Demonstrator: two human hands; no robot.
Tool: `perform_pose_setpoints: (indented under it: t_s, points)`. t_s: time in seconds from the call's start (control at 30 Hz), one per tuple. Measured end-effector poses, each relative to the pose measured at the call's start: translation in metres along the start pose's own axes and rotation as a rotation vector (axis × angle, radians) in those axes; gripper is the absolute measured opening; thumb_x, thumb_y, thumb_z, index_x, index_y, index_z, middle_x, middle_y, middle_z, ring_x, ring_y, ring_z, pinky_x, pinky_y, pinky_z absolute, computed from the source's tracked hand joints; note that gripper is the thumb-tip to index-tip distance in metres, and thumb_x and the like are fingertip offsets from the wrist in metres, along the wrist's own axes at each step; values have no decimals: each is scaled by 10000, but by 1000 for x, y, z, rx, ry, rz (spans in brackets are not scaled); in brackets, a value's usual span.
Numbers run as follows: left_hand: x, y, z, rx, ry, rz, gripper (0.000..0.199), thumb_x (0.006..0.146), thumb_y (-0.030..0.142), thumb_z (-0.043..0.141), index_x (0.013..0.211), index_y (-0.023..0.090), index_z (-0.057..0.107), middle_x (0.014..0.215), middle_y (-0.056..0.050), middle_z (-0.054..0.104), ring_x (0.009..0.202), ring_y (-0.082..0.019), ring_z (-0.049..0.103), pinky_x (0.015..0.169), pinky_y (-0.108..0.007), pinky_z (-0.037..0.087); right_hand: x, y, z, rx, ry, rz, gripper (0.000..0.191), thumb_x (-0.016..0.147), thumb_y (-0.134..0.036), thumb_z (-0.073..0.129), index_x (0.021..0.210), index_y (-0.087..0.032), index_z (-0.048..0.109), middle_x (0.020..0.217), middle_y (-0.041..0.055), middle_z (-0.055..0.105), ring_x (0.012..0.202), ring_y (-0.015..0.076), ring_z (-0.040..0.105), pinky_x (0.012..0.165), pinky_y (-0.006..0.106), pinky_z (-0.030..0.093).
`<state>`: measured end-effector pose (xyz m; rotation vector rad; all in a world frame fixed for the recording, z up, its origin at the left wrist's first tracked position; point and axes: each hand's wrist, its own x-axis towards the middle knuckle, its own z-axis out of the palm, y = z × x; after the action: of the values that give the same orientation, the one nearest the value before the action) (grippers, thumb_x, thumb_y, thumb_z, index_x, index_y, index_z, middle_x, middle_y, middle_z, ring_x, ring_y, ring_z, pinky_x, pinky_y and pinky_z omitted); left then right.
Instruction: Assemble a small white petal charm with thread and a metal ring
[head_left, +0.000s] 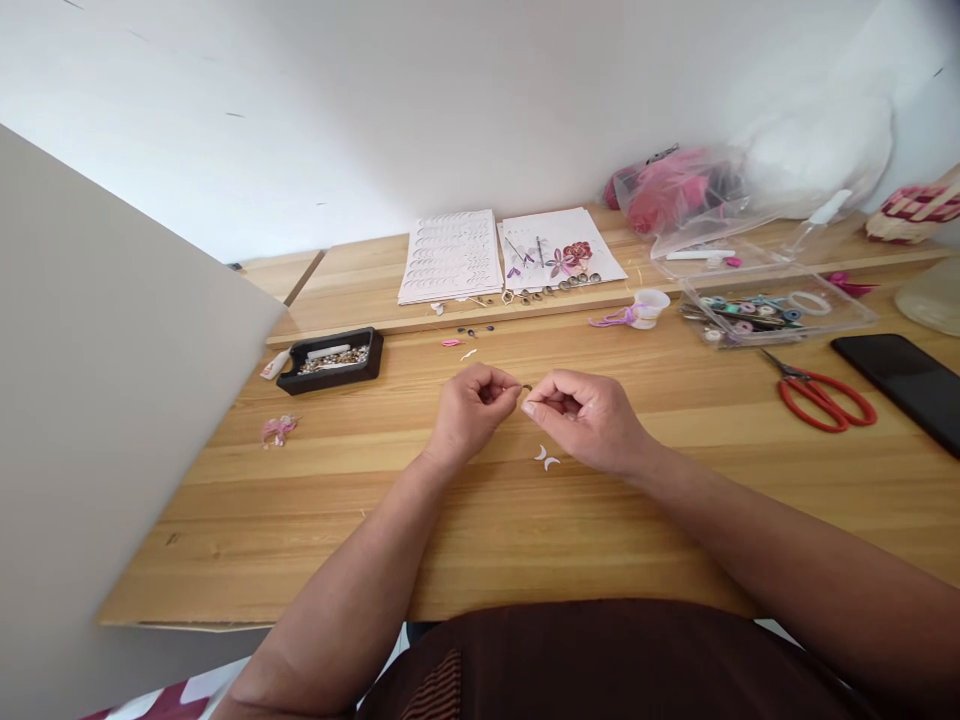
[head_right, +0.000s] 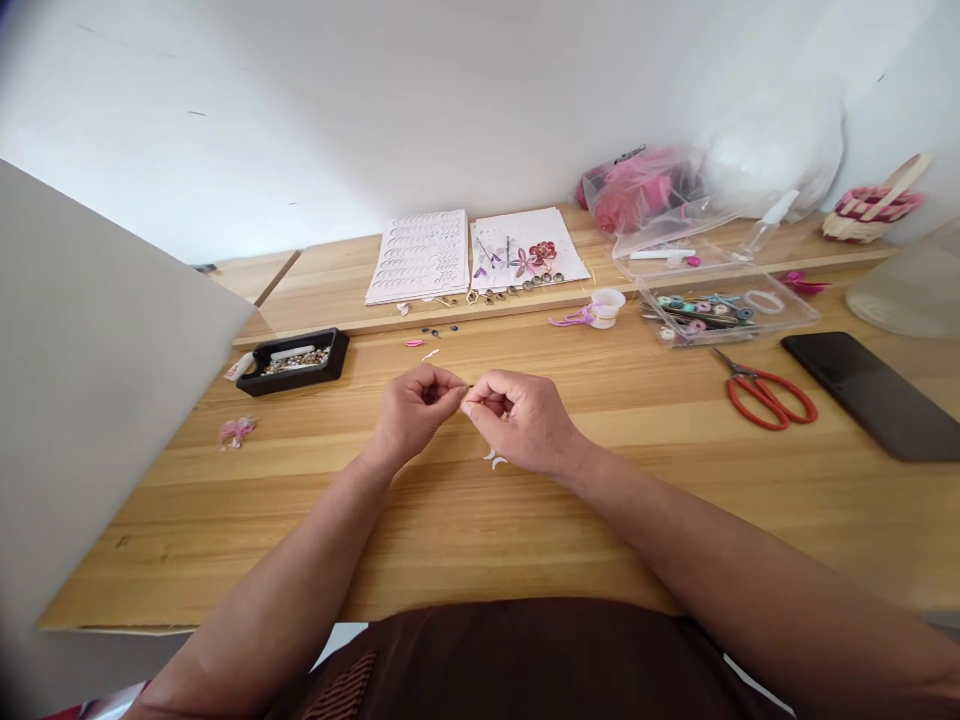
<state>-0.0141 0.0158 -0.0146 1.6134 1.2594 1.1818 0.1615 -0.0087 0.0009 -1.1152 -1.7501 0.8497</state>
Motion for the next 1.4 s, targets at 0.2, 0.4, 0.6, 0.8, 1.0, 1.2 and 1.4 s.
perform_pose_setpoints:
  t_s: [0.2,0.4,0.6,0.8,1.0,1.2,1.4]
  points:
    - [-6,4,0,-17,-227,99,127,789,256,731,725,155,688,686,-9,605,592,-90,467,559,-228,370,11,6,-12,17,56,9,164,822,-293,681,712,-178,638,595,-29,544,533,96,440,516,248,347]
    - [-5,8,-1,-242,-235,13,201,770,323,787,755,145,696,677,-14,636,579,-86,482,558,-226,381,19,24,-8,221,2,158,255,787,-398,734,729,-169,635,570,-37,530,492,86,430,467,237,329]
    - [-2,7,1,-298,-47,-48,205,747,329,790,729,151,691,694,-18,662,602,-96,530,576,-228,414,12,27,5,402,-106,342,300,751,-424,756,692,-182,589,593,-23,585,445,75,422,424,231,329]
    - [2,1,2,-144,131,-71,161,758,303,749,756,152,697,684,-11,641,592,-98,510,564,-231,407,5,19,8,299,-149,298,236,787,-364,706,680,-176,612,599,-12,591,460,81,428,445,239,329]
    - [-1,-3,0,164,-32,223,59,791,178,688,736,162,701,702,-8,605,591,-91,490,541,-224,372,6,5,-3,68,-5,58,153,804,-288,683,709,-171,653,587,-33,519,529,88,409,500,243,317]
    - [-6,6,0,27,-189,220,101,812,218,715,734,156,696,714,-15,605,590,-86,483,543,-224,375,16,13,-13,50,63,52,169,798,-312,680,708,-171,656,604,-28,540,556,96,415,527,253,318]
    - [-3,9,0,-199,-42,18,181,780,309,752,735,155,667,655,2,601,565,-83,466,540,-224,369,16,19,-6,134,-12,176,253,768,-398,705,683,-171,632,583,-31,524,532,97,405,504,254,300]
